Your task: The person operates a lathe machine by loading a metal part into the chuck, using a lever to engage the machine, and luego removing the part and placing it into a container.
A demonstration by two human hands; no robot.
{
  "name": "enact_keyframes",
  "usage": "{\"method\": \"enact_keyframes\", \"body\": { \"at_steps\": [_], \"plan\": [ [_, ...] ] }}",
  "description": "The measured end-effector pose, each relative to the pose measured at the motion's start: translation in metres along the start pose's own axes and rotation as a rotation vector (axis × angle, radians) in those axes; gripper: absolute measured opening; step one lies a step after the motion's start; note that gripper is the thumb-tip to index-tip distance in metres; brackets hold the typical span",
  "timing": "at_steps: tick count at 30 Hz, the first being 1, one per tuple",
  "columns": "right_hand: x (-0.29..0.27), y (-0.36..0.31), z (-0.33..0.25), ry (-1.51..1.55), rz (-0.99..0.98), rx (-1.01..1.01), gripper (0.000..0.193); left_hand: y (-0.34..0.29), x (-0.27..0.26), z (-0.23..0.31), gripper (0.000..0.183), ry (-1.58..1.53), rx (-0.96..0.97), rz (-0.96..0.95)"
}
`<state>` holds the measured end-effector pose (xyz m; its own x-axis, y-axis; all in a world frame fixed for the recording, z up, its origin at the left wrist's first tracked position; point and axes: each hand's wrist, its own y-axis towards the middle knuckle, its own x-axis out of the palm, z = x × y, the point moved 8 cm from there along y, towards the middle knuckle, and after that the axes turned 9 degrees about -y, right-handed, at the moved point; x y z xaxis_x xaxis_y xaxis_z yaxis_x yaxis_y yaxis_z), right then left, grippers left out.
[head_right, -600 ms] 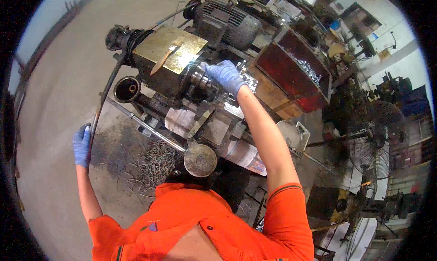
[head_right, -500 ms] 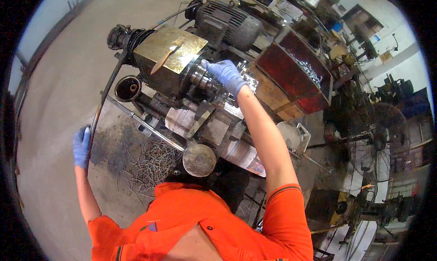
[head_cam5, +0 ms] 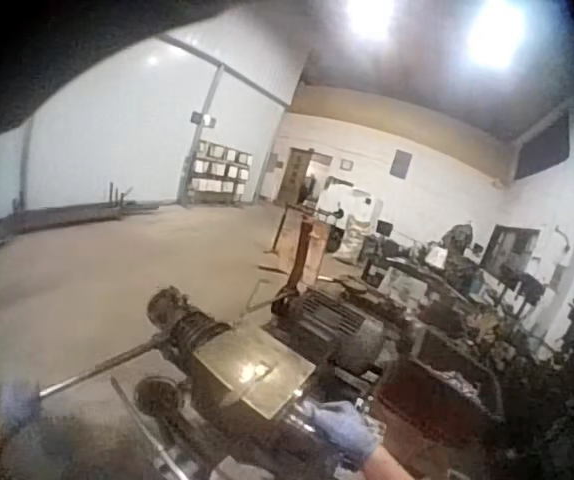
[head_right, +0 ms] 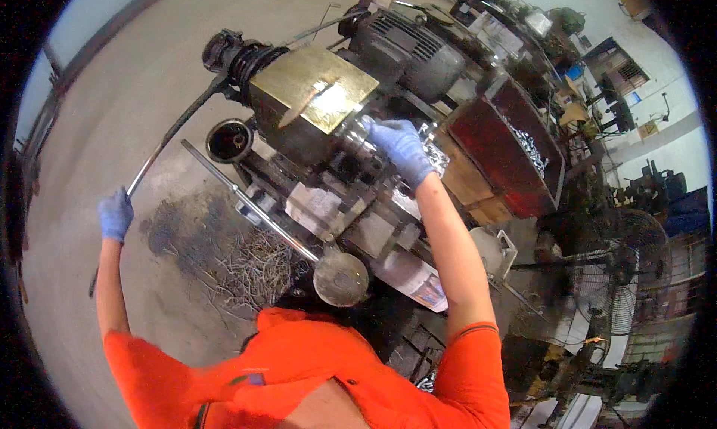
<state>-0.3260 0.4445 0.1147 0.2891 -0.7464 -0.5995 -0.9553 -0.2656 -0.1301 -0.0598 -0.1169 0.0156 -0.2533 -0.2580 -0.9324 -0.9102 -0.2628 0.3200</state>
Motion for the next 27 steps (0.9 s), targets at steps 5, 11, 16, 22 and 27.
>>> {"method": "enact_keyframes", "body": {
  "at_steps": [5, 11, 16, 22, 27],
  "plan": [
    [0.002, 0.001, -0.001, 0.123, -0.022, -0.038, 0.041, 0.052, 0.022, -0.051, 0.02, 0.098, 0.072, 0.046],
    [-0.016, 0.001, 0.005, -0.127, 0.099, 0.004, 0.039, 0.065, 0.008, -0.033, 0.027, -0.075, -0.21, -0.044],
    [-0.069, -0.048, 0.01, -0.265, 0.284, -0.104, 0.03, 0.033, -0.033, 0.093, 0.029, -1.122, -0.19, 0.547],
    [-0.145, -0.152, 0.068, -0.342, 0.479, -0.114, 0.02, -0.024, 0.196, 0.272, 0.042, -0.75, 0.023, -0.39],
    [-0.185, -0.255, 0.197, -0.174, 0.548, 0.291, 0.02, 0.001, 0.193, 0.298, 0.024, -0.237, 0.544, -0.432]
  ]
}}
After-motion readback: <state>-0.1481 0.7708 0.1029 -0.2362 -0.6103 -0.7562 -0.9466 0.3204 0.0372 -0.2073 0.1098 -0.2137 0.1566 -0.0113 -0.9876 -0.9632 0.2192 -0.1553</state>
